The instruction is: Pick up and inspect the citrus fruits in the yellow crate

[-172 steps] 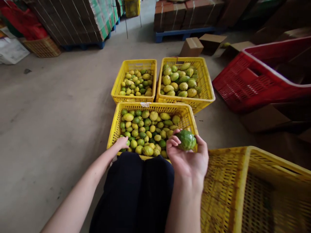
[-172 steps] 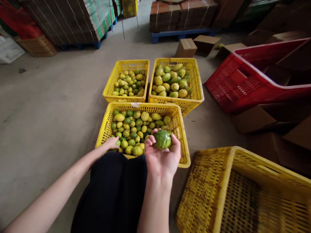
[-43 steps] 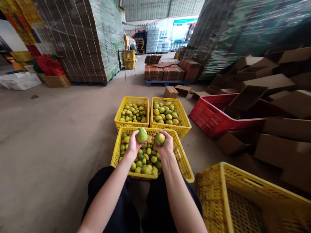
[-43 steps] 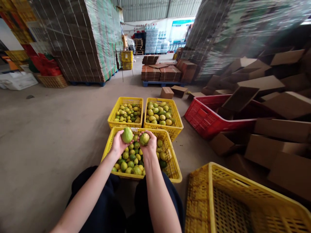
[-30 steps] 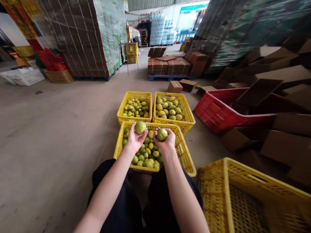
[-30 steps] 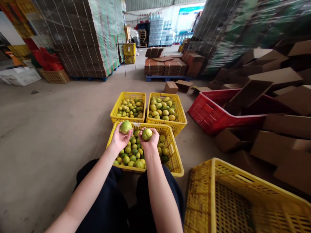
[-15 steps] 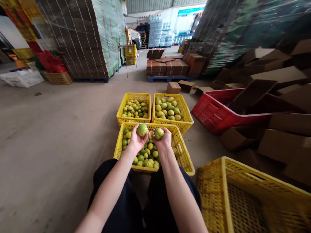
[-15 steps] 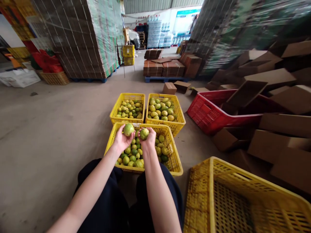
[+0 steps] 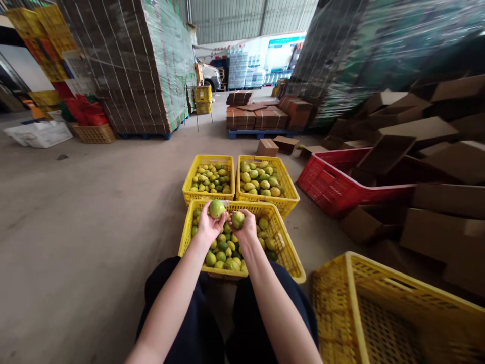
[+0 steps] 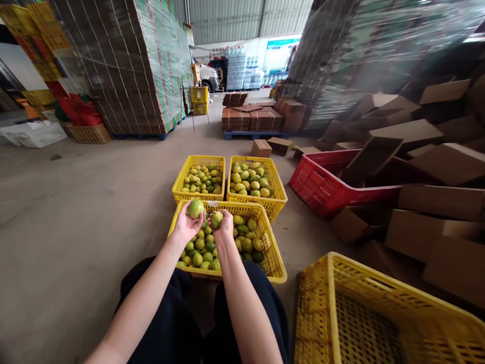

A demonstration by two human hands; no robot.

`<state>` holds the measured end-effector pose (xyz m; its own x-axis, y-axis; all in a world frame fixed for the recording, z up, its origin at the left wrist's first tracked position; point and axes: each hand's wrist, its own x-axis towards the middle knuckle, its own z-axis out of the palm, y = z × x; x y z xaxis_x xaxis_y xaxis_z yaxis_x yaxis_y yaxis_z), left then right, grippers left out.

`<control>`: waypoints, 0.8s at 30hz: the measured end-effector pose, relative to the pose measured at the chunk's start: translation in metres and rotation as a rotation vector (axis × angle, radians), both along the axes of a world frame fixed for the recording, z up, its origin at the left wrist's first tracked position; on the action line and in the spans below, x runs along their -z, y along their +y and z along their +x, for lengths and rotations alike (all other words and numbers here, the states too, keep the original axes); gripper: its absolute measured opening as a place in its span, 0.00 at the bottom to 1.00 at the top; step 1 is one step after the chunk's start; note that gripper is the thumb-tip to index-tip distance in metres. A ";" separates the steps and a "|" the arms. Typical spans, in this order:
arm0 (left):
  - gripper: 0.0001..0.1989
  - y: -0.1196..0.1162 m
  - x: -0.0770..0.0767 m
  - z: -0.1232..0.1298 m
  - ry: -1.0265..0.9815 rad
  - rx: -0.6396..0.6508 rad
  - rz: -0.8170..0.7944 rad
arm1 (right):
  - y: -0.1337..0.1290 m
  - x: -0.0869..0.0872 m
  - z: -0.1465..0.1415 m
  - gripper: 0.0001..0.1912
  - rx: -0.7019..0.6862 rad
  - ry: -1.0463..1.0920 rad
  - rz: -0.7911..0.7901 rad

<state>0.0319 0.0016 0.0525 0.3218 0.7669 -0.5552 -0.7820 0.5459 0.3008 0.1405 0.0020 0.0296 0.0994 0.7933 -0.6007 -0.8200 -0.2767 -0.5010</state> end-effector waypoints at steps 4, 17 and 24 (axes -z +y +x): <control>0.17 0.000 0.000 -0.005 -0.037 -0.013 -0.005 | 0.002 0.004 -0.001 0.06 -0.055 0.056 -0.011; 0.15 0.001 0.002 -0.019 -0.052 -0.080 0.031 | -0.008 -0.003 0.017 0.04 -0.051 0.138 0.096; 0.13 -0.004 0.005 -0.004 -0.006 -0.065 0.029 | -0.012 -0.006 0.022 0.05 -0.033 0.157 0.119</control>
<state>0.0278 -0.0020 0.0478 0.2740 0.8023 -0.5304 -0.8174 0.4848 0.3111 0.1622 -0.0104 0.0360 -0.0153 0.8608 -0.5087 -0.8822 -0.2511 -0.3984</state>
